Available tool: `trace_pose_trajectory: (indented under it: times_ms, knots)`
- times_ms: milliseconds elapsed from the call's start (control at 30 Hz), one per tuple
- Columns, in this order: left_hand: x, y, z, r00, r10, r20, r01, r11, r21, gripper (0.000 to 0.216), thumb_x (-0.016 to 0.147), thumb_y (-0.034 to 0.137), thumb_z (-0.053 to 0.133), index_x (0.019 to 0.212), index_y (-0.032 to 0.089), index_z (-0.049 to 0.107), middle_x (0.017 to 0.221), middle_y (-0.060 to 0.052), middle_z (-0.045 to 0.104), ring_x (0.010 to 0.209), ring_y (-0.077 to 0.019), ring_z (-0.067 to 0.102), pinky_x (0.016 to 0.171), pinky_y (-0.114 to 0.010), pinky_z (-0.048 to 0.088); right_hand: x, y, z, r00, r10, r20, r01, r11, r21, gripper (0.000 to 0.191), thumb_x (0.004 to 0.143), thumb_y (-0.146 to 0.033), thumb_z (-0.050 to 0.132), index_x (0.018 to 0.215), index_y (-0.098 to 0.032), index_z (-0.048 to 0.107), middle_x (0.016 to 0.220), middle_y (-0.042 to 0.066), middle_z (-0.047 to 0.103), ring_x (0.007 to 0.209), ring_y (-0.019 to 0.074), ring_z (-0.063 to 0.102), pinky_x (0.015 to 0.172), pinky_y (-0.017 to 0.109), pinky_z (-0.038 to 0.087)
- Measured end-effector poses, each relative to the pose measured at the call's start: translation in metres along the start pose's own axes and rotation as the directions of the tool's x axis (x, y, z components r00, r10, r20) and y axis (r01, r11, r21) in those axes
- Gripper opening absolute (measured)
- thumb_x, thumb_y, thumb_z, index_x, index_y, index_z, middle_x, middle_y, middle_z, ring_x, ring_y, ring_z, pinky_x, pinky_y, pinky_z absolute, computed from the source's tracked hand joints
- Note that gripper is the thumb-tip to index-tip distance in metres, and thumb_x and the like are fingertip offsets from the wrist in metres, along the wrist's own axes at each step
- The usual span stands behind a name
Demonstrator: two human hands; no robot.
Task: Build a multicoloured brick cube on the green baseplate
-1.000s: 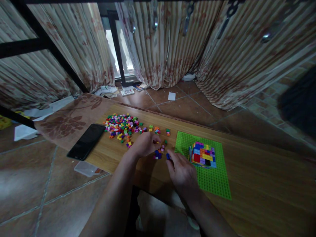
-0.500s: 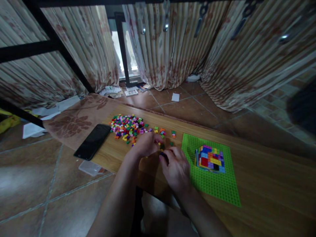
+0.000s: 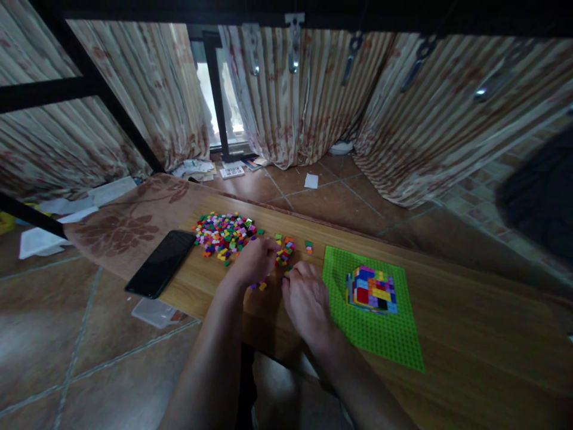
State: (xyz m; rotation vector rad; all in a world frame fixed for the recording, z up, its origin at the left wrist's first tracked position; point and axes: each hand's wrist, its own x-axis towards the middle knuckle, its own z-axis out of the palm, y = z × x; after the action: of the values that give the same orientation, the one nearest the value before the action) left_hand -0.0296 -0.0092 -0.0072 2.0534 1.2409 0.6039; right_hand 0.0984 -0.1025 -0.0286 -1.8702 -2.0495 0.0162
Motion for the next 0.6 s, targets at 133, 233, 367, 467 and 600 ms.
trace_pose_trajectory:
  times_ms: [133,233,367,467,600]
  knots:
    - [0.001,0.003,-0.001,0.997,0.069,0.019,-0.066,0.993,-0.102,0.023,0.082,0.020,0.053,0.064,0.014,0.066,0.061,0.001,0.056,0.062,-0.0116,0.049,0.058,-0.023,0.035,0.000,0.006,0.000,0.999,0.031,-0.019,-0.030,0.999,0.046,0.017,0.090,-0.009,0.054,0.083,-0.017,0.067,0.086,0.009,0.064,0.086,0.0252,0.057,0.077,0.039,0.049]
    - [-0.001,0.007,0.002,0.994,0.049,0.094,-0.021,0.962,-0.273,0.024,0.085,0.028,0.056,0.067,0.014,0.065,0.062,0.002,0.056,0.060,-0.0103,0.049,0.056,-0.021,0.036,-0.001,0.013,-0.008,0.996,0.081,-0.029,-0.076,0.987,0.144,0.015,0.092,-0.011,0.053,0.085,-0.016,0.067,0.090,0.009,0.064,0.091,0.0245,0.058,0.081,0.038,0.049]
    - [-0.006,0.022,0.008,0.934,-0.015,0.358,0.231,0.789,-0.569,0.035,0.086,0.048,0.061,0.078,0.014,0.065,0.063,0.000,0.062,0.054,-0.0102,0.057,0.050,-0.020,0.043,-0.003,0.022,-0.027,0.968,0.143,-0.204,-0.086,0.960,0.268,0.015,0.095,-0.017,0.052,0.090,-0.016,0.066,0.098,0.010,0.064,0.094,0.0233,0.058,0.082,0.036,0.049]
    - [-0.008,0.034,0.014,0.887,0.014,0.462,0.369,0.578,-0.727,0.041,0.077,0.053,0.072,0.086,0.013,0.065,0.074,-0.004,0.071,0.060,-0.0127,0.066,0.052,-0.020,0.050,-0.006,0.028,-0.041,0.931,0.146,-0.333,-0.056,0.963,0.264,0.014,0.096,-0.019,0.052,0.092,-0.016,0.066,0.101,0.011,0.063,0.097,0.0238,0.058,0.083,0.037,0.049]
    - [-0.008,0.045,0.025,0.889,0.012,0.459,0.412,0.421,-0.808,0.040,0.068,0.045,0.083,0.084,0.012,0.066,0.072,-0.004,0.072,0.061,-0.0111,0.067,0.053,-0.017,0.051,-0.013,0.038,-0.052,0.923,0.073,-0.377,0.028,0.966,0.255,0.016,0.097,-0.020,0.050,0.093,-0.018,0.066,0.099,0.009,0.064,0.094,0.0226,0.059,0.082,0.037,0.050]
